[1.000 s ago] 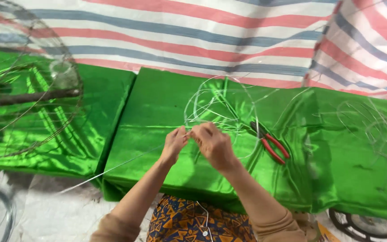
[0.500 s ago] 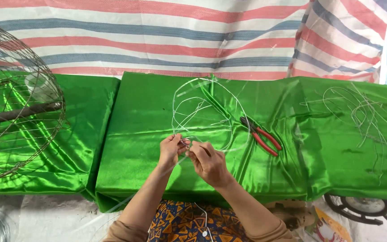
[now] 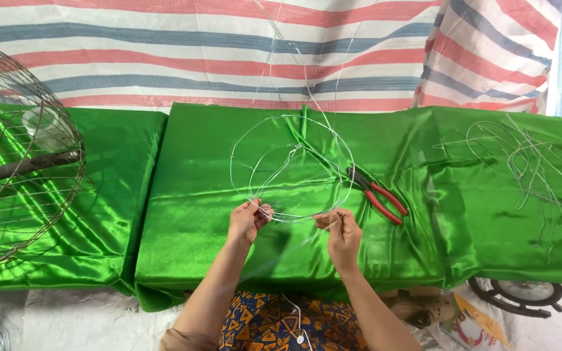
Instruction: Connecting and twisting metal wire segments to assemble a wire frame structure using pliers.
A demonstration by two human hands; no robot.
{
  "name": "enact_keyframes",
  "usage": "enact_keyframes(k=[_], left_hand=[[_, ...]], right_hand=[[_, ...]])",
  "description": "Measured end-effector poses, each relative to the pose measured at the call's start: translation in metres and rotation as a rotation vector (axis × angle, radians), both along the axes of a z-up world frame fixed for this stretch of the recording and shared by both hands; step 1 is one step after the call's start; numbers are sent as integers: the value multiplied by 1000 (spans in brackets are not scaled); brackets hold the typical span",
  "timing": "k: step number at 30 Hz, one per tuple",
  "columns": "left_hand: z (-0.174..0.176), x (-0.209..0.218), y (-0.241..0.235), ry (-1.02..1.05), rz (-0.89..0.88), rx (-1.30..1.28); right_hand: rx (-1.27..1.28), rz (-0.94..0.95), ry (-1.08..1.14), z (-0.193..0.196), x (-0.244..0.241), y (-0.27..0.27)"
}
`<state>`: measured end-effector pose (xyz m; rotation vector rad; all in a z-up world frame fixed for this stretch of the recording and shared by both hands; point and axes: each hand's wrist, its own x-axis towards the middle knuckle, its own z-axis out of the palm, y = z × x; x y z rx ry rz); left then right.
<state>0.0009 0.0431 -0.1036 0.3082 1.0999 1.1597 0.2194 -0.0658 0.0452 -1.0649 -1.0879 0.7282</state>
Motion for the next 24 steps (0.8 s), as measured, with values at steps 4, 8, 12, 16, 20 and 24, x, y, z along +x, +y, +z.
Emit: enact_keyframes(k=[4,8,12,16,20,24], left_hand=[[12,-2,-3,26,6,15],[17,-2,-7,38,6,14],[33,-1,-9,56,19,13],[28,-1,-8,68,11,7],[28,-2,-9,79,24,10],[25,-5,-8,101,38,13]], right_hand=[[8,-27,32,-10,3,13],[-4,-167,-56,-25,5,24],[-64,-263,-152,-42,13,32],[-159,-200,160,-21,0,30],[-230,-137,294,-21,4,36],[-259,-89,401,-30,7,40]])
